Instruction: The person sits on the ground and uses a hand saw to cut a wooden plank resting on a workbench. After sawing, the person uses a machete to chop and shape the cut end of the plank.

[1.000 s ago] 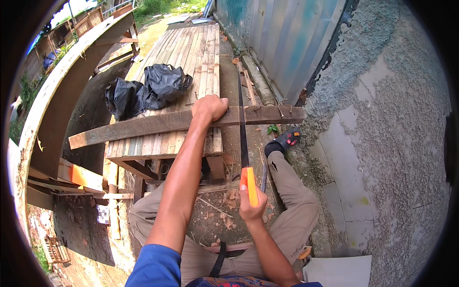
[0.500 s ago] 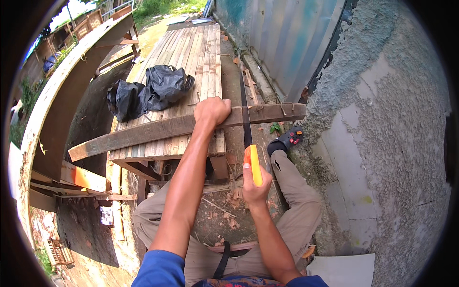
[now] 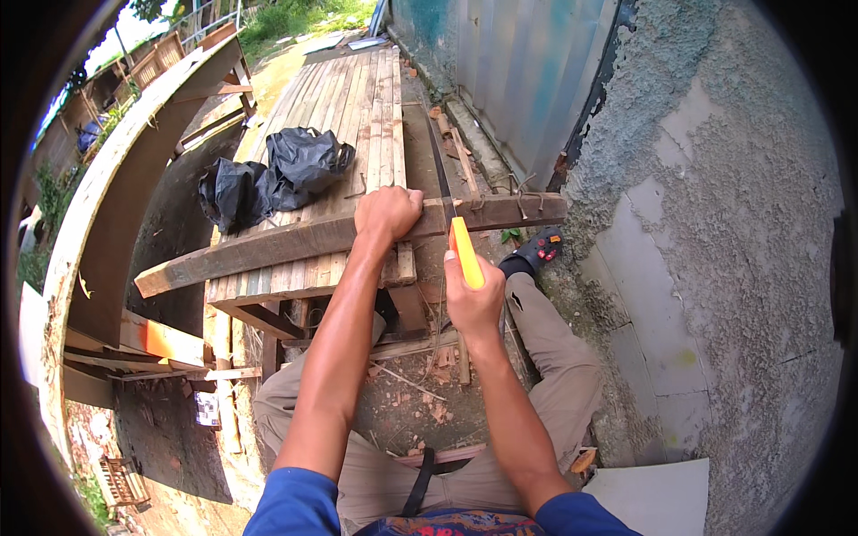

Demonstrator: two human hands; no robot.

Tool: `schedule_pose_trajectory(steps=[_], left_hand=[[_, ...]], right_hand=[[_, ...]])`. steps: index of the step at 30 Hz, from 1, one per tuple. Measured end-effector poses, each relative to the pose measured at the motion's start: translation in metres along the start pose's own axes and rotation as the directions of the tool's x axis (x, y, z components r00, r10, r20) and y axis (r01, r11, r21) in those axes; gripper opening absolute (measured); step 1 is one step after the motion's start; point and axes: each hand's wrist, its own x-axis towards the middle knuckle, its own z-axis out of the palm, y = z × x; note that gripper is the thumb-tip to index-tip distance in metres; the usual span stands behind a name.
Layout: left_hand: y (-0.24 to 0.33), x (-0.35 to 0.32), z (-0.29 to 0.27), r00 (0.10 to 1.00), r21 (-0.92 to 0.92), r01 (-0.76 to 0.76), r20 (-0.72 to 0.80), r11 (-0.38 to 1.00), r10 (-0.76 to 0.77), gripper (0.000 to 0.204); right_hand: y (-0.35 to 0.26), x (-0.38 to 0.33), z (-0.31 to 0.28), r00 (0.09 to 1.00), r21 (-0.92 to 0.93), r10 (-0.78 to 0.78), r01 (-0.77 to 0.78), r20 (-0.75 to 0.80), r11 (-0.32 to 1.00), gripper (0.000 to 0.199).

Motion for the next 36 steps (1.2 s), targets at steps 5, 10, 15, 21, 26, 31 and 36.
schedule_pose_trajectory(steps=[5,10,15,21,26,31,36], left_hand=[[-0.009,0.012,-0.002,0.999,-0.005,0.037,0.031,0.999,-0.037,0.059],[-0.013,0.016,0.004,0.998,-0.019,0.049,0.051,0.999,-0.048,0.061],[-0.018,0.011,0.003,0.998,0.018,0.055,0.032,0.998,-0.056,0.06],[-0.002,0.013,-0.002,0.999,0.03,0.026,0.027,0.999,-0.027,0.06],[-0.012,0.019,0.003,0.995,0.008,0.048,0.082,0.999,-0.048,0.061],[-0.009,0.015,0.001,0.998,0.009,0.027,0.06,1.0,-0.028,0.061],[-0.008,0.001,0.006,0.998,0.038,-0.02,-0.051,0.999,0.022,0.058]], right_hand=[[0.027,-0.075,-0.01,0.998,-0.014,0.049,-0.048,0.051,0.999,0.027],[0.053,-0.21,-0.083,0.993,-0.038,0.088,-0.085,0.074,0.996,0.016],[0.033,-0.118,-0.048,0.99,0.042,0.112,-0.116,0.091,0.992,0.022],[0.019,-0.011,0.01,1.0,0.082,0.008,-0.005,-0.028,0.997,0.03],[0.038,-0.168,-0.057,0.994,-0.048,0.075,-0.071,0.083,0.996,0.018],[0.035,-0.201,-0.081,0.994,-0.047,0.088,-0.085,0.064,0.995,0.015],[0.007,-0.032,-0.011,0.995,0.12,0.095,-0.094,0.002,0.988,0.026]])
